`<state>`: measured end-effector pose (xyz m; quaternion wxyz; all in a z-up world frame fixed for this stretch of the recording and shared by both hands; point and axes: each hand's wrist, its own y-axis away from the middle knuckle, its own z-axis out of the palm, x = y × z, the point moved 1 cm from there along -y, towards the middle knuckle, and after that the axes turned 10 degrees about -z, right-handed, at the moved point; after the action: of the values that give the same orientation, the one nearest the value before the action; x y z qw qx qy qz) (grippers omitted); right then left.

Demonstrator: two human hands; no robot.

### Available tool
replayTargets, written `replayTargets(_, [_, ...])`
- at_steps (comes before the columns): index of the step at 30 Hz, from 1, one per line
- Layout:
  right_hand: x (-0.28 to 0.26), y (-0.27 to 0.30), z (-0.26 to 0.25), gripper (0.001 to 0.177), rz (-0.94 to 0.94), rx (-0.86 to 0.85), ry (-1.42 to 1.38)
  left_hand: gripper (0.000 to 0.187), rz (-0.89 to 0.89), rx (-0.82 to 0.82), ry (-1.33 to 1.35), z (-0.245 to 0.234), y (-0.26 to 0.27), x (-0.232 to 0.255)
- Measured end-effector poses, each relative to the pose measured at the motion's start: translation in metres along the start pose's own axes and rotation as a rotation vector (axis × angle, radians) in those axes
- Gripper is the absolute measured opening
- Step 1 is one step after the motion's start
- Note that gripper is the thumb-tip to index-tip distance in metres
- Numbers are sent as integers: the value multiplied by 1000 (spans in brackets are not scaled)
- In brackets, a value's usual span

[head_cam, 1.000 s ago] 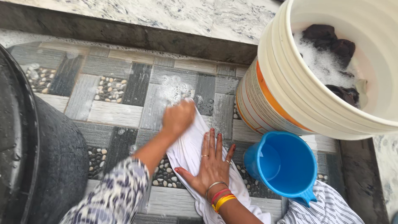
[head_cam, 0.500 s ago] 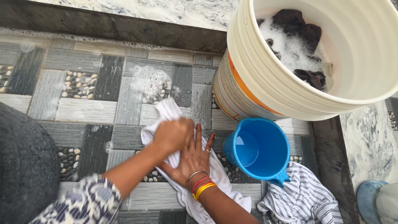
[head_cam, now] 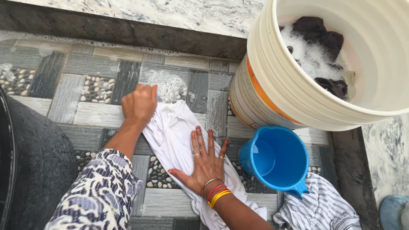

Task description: The person washes laundry by hand on a tiled floor, applying detergent from a container, scrubbing a white garment and a striped garment individually with soapy water, and rinsing them using water from a blue cup.

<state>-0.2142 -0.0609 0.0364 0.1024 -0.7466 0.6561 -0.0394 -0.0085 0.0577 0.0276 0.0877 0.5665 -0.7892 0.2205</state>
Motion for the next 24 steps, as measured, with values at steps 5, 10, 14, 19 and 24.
replayTargets(5, [6,-9,5,121,-49,72,71,30,97,157,176,8,36,29])
replayTargets(10, [1,-4,-1,128,39,-208,-56,40,-139,213,10,23,-15,0])
replayTargets(14, [1,-12,-8,132,56,-241,-89,32,50,93,138,26,39,27])
replayTargets(19, [-1,-9,-5,127,64,-284,-72,26,0,124,80,30,7,6])
replayTargets(24, [-6,-20,-24,130,122,-526,-99,27,-46,156,178,31,36,35])
